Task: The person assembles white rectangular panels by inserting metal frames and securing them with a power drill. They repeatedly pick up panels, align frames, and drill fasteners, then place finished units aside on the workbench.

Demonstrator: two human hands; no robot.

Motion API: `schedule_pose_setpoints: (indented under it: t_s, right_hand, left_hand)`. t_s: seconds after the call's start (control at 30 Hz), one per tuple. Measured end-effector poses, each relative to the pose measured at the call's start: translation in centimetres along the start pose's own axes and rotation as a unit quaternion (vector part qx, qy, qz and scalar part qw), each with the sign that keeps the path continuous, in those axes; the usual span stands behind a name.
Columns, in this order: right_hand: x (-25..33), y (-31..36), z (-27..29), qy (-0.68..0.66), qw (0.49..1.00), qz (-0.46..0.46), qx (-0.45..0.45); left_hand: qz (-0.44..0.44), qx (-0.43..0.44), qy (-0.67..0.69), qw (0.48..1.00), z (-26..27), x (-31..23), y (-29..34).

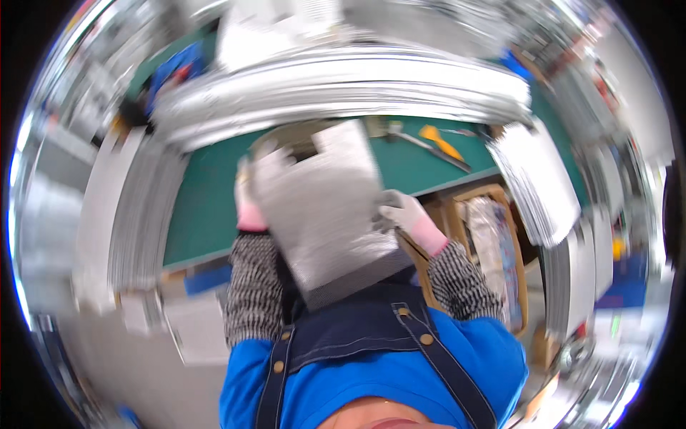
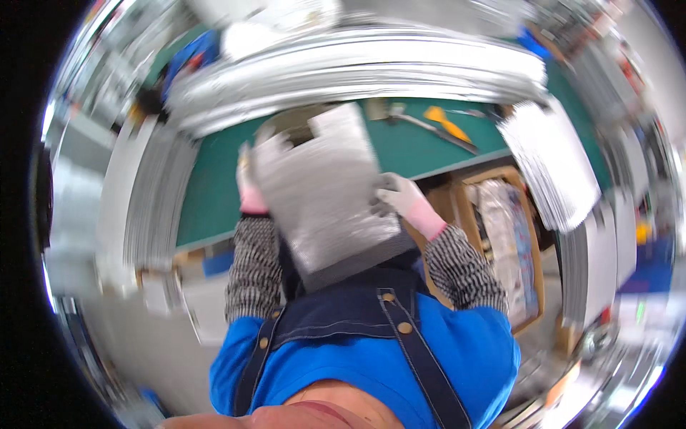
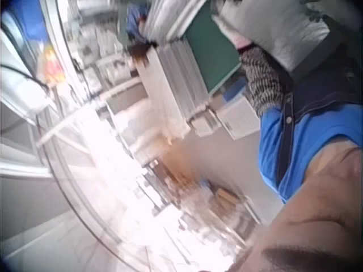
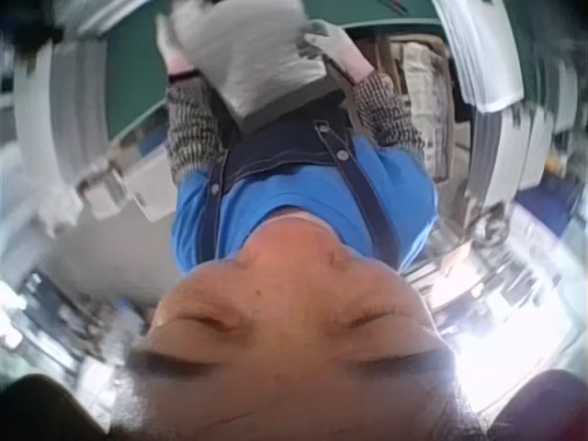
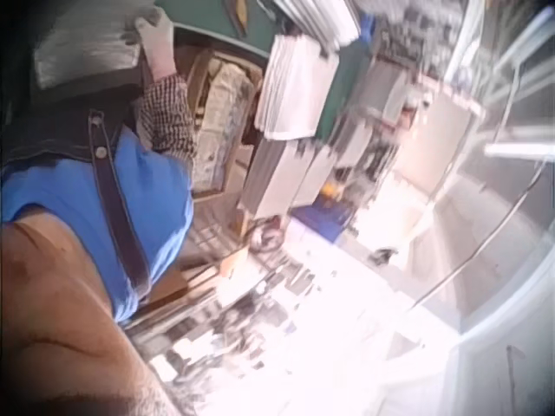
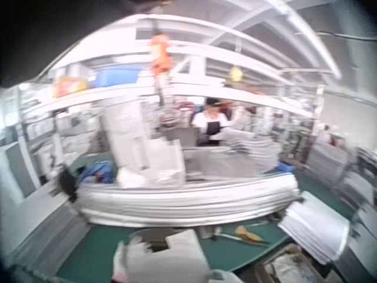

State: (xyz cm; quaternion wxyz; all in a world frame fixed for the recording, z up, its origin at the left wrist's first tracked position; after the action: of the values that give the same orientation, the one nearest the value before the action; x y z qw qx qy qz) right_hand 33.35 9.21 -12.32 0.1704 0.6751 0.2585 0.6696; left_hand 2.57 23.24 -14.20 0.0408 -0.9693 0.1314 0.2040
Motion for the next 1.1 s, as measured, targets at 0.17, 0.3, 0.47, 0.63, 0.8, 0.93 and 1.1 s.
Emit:
schedule_pose_setpoints:
  t_s: [0.17, 0.3, 0.47, 0.63, 0.8, 0.93, 1.1]
  right_hand:
    - [5.7, 5.0, 11.8, 0.377, 0.833, 0.2, -0.352]
    - [6.1, 10.8, 27.5, 0.461, 0.656, 0.119, -0.585]
    - [1.0, 13.0, 40.6, 0.417, 0.714, 0.059, -0.559]
    - [2.7, 14.8, 39.0, 0.46, 0.743, 0.017, -0.486]
    - [3.8, 15.5, 39.9, 0.5, 0.708, 0.022, -0.497]
    - [9.9, 19.6, 39.0, 0.502, 0.564, -0.159, -0.636]
    - [14.2, 31.9, 36.6, 0.511, 0.328, -0.001, -0.794]
  left_hand:
    - [-0.045, 0.091, -0.059, 0.993, 0.8, -1.1, -0.6]
    - [-0.045, 0.072, -0.096, 0.992, 1.1, -0.8, -1.4]
    - [-0.051, 0.053, -0.127, 0.989, -0.8, 0.1, -0.7]
    - [-0.029, 0.083, -0.074, 0.993, -0.7, -0.3, -0.9]
    - [-0.042, 0.093, -0.074, 0.992, -1.1, -0.1, -1.3]
    - [-0.065, 0.088, -0.116, 0.987, -0.5, -0.8, -1.6]
    - [-0.073, 0.094, -0.117, 0.986, -1.1, -0.5, -1.4]
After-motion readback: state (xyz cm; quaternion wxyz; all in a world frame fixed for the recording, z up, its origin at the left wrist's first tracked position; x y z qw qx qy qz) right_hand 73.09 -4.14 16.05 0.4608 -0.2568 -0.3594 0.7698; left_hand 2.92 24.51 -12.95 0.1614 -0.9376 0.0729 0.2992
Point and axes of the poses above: each hand's wrist, its own y-axis away from the middle knuckle, its own z-axis out of the back of the hand, x = y × z, the point moved 3 cm from there along -y, towards the middle knuckle, and after that the axes turned 9 degrees about -z, right-handed, at the moved point
